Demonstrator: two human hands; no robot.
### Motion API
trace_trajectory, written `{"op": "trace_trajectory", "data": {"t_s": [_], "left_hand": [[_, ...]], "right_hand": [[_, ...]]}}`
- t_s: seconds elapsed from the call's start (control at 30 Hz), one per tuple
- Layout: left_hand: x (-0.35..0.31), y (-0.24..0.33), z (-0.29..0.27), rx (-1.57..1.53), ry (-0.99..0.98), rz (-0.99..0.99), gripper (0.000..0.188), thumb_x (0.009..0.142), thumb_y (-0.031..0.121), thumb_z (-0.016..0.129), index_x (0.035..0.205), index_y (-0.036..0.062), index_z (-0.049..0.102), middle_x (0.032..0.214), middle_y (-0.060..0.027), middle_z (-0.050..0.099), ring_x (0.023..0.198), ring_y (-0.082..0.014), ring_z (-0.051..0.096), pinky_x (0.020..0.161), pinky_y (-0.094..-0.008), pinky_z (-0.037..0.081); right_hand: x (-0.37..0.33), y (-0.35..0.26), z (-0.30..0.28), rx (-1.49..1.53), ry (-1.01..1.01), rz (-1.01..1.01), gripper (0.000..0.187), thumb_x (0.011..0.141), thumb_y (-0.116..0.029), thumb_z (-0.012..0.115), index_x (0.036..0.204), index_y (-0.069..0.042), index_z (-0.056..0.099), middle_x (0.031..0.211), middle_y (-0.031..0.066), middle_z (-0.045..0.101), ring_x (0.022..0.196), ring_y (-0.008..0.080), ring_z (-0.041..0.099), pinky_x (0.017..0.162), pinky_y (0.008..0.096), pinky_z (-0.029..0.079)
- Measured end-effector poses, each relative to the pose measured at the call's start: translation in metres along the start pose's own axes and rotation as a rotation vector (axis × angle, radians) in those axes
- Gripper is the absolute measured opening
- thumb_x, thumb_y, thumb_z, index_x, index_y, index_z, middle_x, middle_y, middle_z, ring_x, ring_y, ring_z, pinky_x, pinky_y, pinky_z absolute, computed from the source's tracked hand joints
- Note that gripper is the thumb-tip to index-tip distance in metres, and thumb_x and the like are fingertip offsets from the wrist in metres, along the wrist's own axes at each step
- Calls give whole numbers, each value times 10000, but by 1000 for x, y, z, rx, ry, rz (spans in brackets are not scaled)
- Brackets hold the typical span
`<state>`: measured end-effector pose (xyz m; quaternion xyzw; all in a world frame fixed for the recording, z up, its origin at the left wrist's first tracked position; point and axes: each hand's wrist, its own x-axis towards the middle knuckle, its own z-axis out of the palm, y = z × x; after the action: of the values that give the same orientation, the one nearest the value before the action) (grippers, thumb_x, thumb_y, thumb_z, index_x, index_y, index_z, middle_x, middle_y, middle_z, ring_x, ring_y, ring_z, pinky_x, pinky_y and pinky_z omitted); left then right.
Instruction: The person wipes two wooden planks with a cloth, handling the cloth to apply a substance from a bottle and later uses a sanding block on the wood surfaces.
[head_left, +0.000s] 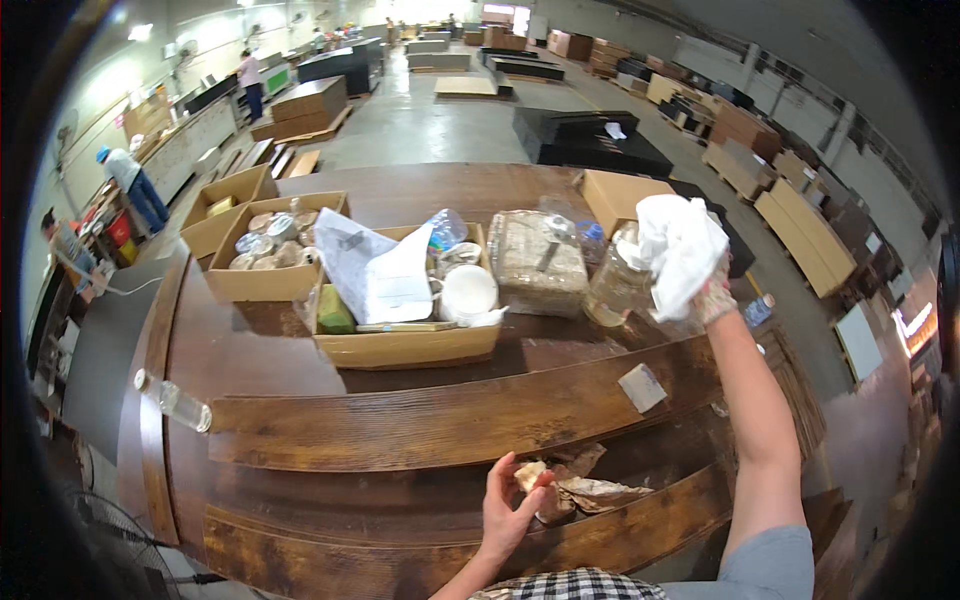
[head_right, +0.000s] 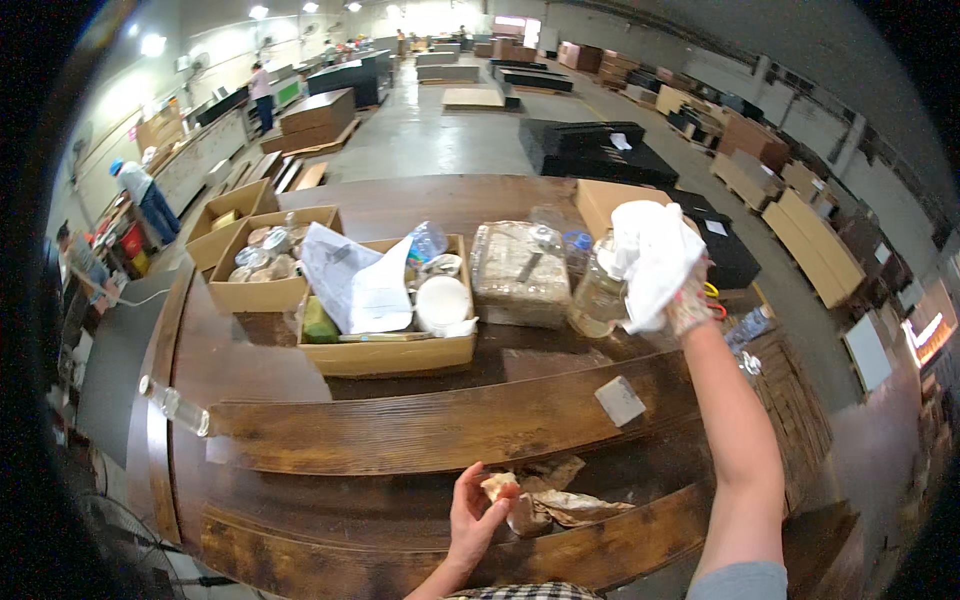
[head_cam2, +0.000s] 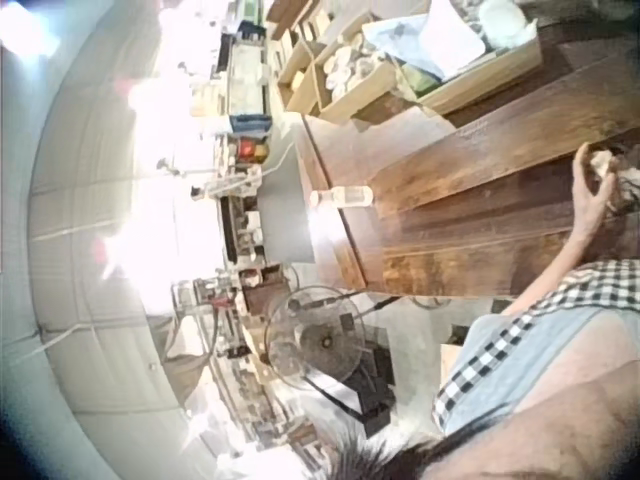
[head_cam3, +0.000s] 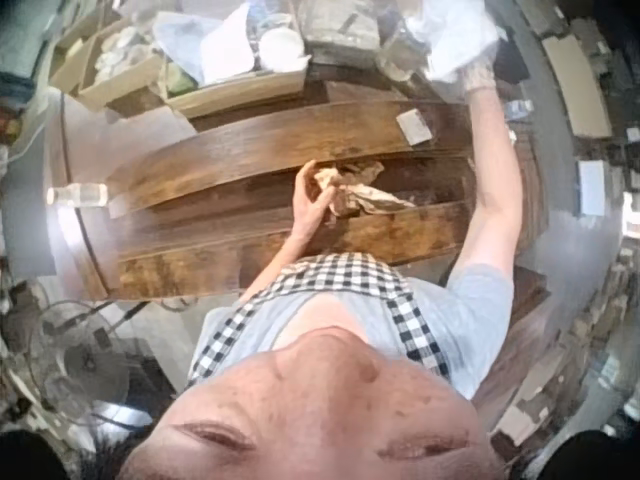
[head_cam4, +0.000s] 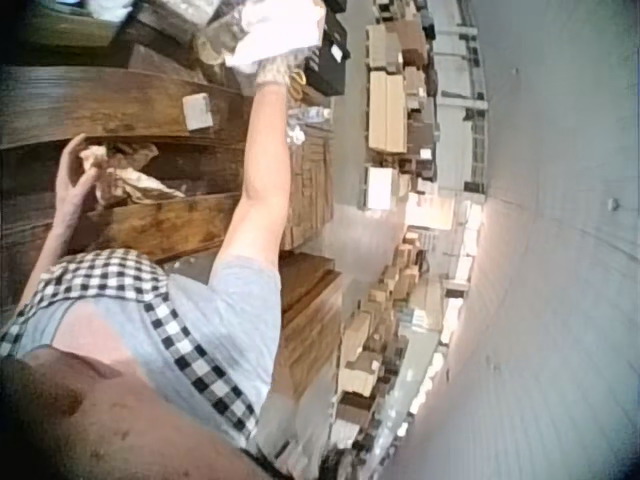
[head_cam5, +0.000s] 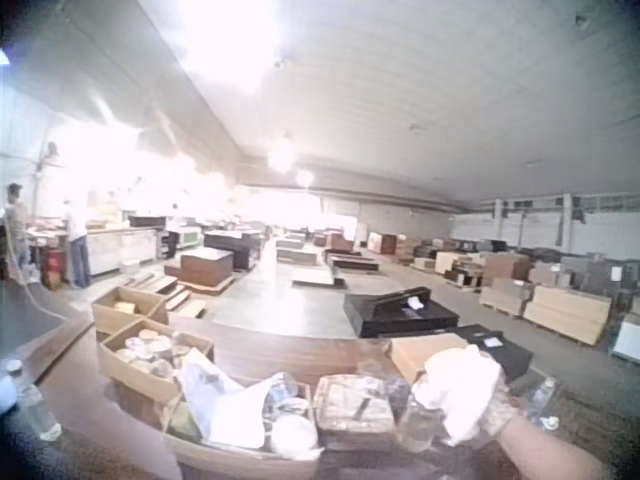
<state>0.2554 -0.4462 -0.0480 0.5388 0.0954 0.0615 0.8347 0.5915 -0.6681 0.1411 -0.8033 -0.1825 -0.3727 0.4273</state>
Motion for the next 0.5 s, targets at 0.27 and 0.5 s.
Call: {"op": "trace_trajectory", "data": {"t_s": [0.27,0.5], "left_hand": [[1,-4,-7,85,3,18,696,817,127,708,1386,33,320,1223,-125,467,1095,-207,529,957,-349,437],[-5,-9,-10,195,-8,58,721,801,201,733,1391,36,352,1231,-152,510,1163,-229,510,990,-356,414]], "right_hand": [[70,57,11,428,14,51,349,956,-134,507,1283,-10,501,1185,93,601,1044,158,583,903,277,476],[-2,33,68,-984,-558,-66,464,895,-357,510,1335,-209,496,1308,135,529,1188,291,519,957,442,417]]}}
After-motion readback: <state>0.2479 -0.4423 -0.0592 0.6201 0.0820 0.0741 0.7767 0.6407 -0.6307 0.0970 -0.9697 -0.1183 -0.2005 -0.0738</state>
